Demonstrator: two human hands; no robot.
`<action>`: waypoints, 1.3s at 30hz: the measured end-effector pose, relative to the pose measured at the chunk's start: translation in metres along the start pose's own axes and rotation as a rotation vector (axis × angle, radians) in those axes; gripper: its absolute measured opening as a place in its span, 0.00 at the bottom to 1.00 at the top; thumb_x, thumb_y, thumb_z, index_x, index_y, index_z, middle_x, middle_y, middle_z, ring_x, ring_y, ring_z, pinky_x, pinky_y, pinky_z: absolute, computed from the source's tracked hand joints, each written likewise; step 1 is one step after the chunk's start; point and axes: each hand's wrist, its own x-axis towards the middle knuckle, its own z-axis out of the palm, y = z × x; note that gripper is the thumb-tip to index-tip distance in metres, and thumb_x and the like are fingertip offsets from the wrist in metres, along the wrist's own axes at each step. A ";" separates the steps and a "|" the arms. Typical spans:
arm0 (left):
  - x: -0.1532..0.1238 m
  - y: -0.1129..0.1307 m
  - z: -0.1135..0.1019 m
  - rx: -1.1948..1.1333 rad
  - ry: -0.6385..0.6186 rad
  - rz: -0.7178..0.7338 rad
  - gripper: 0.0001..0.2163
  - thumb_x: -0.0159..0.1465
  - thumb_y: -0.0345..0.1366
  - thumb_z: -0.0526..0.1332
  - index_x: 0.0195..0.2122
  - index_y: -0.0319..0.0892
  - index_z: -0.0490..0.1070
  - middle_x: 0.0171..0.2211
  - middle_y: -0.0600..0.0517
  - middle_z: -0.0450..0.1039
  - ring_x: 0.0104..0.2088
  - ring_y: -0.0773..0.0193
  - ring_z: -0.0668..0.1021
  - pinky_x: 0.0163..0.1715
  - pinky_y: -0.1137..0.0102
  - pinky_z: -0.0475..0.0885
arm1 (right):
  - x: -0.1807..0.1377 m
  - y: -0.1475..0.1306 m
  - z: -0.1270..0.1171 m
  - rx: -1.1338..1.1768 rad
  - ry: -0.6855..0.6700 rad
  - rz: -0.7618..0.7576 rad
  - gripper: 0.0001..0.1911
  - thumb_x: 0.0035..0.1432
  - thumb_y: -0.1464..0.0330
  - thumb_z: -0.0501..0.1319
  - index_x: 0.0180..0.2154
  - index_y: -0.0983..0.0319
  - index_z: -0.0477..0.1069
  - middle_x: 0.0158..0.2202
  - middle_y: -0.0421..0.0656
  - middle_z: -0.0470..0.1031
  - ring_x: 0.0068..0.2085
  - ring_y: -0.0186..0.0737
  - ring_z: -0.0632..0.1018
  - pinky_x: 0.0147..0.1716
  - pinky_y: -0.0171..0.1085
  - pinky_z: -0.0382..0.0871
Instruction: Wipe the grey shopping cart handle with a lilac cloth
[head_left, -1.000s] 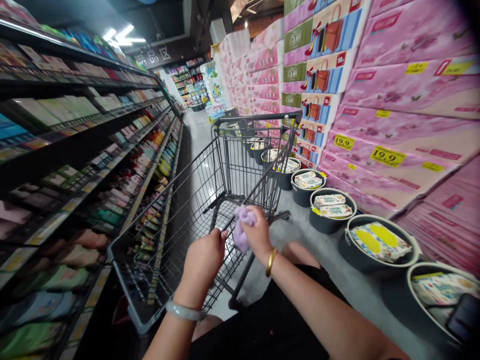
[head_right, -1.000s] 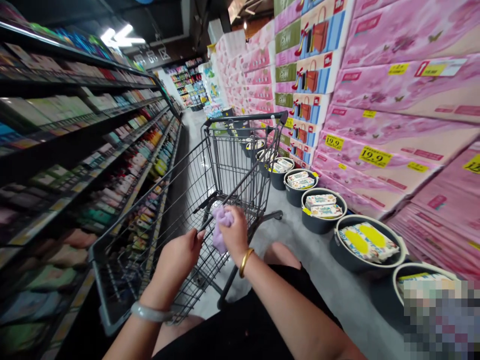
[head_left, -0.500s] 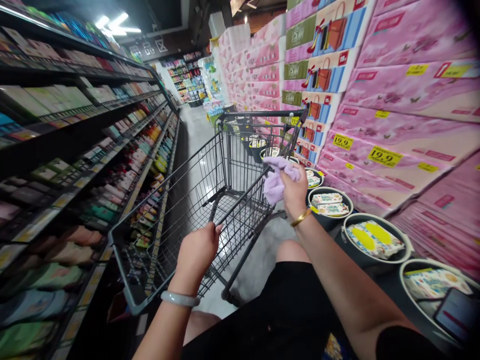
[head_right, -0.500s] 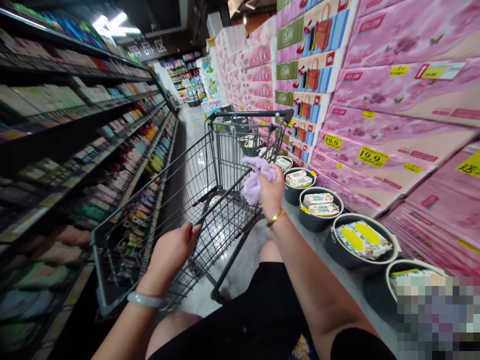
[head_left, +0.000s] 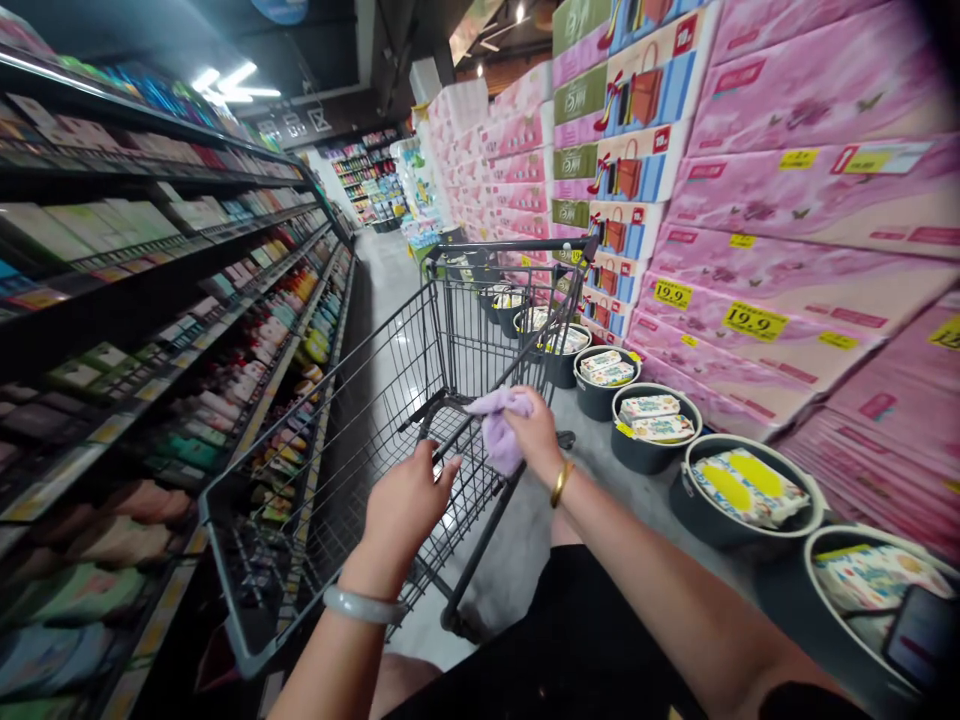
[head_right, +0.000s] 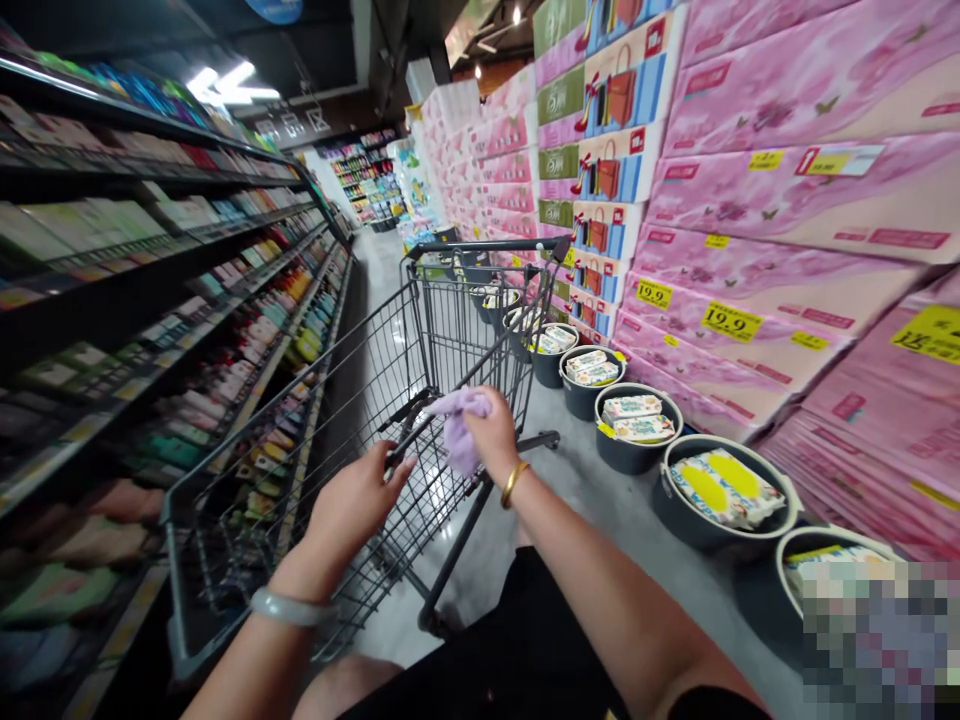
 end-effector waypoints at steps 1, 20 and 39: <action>0.006 0.008 -0.002 -0.017 0.008 0.014 0.23 0.70 0.55 0.48 0.56 0.44 0.64 0.44 0.44 0.80 0.43 0.50 0.81 0.34 0.67 0.68 | 0.015 0.000 -0.005 0.042 0.063 0.036 0.14 0.47 0.67 0.61 0.40 0.59 0.71 0.38 0.41 0.75 0.40 0.42 0.75 0.42 0.39 0.70; 0.049 0.027 0.007 0.014 -0.037 0.131 0.19 0.73 0.47 0.42 0.42 0.43 0.69 0.34 0.46 0.80 0.36 0.57 0.81 0.34 0.68 0.67 | -0.041 0.027 0.036 0.073 0.191 0.228 0.16 0.48 0.66 0.61 0.41 0.59 0.70 0.37 0.41 0.75 0.39 0.40 0.76 0.41 0.38 0.71; -0.073 -0.076 -0.010 0.193 -0.168 -0.094 0.19 0.72 0.51 0.45 0.52 0.49 0.68 0.38 0.47 0.81 0.38 0.54 0.82 0.31 0.69 0.65 | -0.162 -0.007 0.066 0.062 -0.286 0.057 0.19 0.45 0.76 0.61 0.42 0.57 0.73 0.43 0.41 0.73 0.46 0.40 0.75 0.48 0.38 0.69</action>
